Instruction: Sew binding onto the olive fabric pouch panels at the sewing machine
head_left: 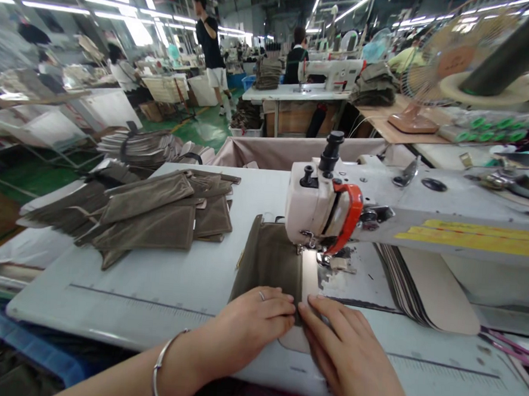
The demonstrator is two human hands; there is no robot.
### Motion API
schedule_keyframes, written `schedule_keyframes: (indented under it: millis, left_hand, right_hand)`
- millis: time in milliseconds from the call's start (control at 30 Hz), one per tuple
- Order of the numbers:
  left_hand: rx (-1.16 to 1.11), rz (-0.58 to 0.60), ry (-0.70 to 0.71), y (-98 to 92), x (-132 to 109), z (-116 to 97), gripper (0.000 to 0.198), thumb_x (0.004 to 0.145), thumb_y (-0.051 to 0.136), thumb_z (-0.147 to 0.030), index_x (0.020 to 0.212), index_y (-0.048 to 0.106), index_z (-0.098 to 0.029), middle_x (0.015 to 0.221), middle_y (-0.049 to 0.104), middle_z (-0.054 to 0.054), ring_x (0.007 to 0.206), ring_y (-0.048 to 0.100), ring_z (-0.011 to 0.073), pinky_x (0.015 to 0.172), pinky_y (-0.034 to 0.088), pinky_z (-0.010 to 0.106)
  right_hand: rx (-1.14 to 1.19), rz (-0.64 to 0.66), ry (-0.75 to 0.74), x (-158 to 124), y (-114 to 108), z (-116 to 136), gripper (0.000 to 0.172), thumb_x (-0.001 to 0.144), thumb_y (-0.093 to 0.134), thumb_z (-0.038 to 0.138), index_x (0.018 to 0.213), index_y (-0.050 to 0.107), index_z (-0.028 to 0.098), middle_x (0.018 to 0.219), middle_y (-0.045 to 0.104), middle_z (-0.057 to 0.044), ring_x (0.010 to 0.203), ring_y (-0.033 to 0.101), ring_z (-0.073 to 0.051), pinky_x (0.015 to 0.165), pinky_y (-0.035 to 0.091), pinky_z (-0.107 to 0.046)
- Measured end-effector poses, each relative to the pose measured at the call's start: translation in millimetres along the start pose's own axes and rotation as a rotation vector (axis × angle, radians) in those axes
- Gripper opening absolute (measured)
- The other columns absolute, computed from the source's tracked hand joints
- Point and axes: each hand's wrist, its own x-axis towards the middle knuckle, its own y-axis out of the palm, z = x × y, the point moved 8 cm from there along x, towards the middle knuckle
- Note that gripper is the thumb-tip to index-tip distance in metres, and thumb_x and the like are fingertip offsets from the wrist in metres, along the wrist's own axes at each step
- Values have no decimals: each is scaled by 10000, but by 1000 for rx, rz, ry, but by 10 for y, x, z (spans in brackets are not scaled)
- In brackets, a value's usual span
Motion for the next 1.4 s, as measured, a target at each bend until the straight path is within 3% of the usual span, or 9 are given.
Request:
schedule_keyframes:
  millis: [600, 867, 1200, 1400]
  left_hand:
    - [88, -34, -10, -15, 348, 391, 226, 946, 466, -124, 1125, 603, -111, 1210, 638, 92, 1186, 568, 192, 1080, 435, 337]
    - [116, -72, -88, -58, 493, 579, 199, 942, 487, -103, 1096, 608, -133, 1137, 660, 71, 1125, 597, 181, 1027, 477, 322]
    - [190, -94, -179, 43, 585, 821, 190, 914, 503, -92, 1074, 593, -138, 1132, 634, 69, 1106, 585, 207, 1027, 470, 340]
    - [249, -98, -191, 48, 617, 855, 230, 859, 538, -65, 1067, 605, -135, 1139, 646, 85, 1113, 597, 216, 1028, 484, 340]
  right_hand:
    - [7, 44, 35, 175, 78, -198, 402, 926, 495, 134, 1323, 508, 196, 1277, 555, -71, 1133, 496, -236, 931, 415, -411]
    - [-34, 75, 41, 308, 82, -245, 402, 932, 514, 201, 1335, 505, 196, 1277, 563, -76, 1142, 497, -246, 930, 407, -414]
    - [-104, 31, 91, 495, 97, -350, 382, 945, 493, 247, 1319, 536, 186, 1237, 596, -84, 1033, 542, -249, 880, 430, -433]
    - [-97, 12, 119, 535, 109, -369, 394, 942, 487, 230, 1332, 523, 196, 1202, 610, -91, 1031, 546, -254, 866, 425, -431]
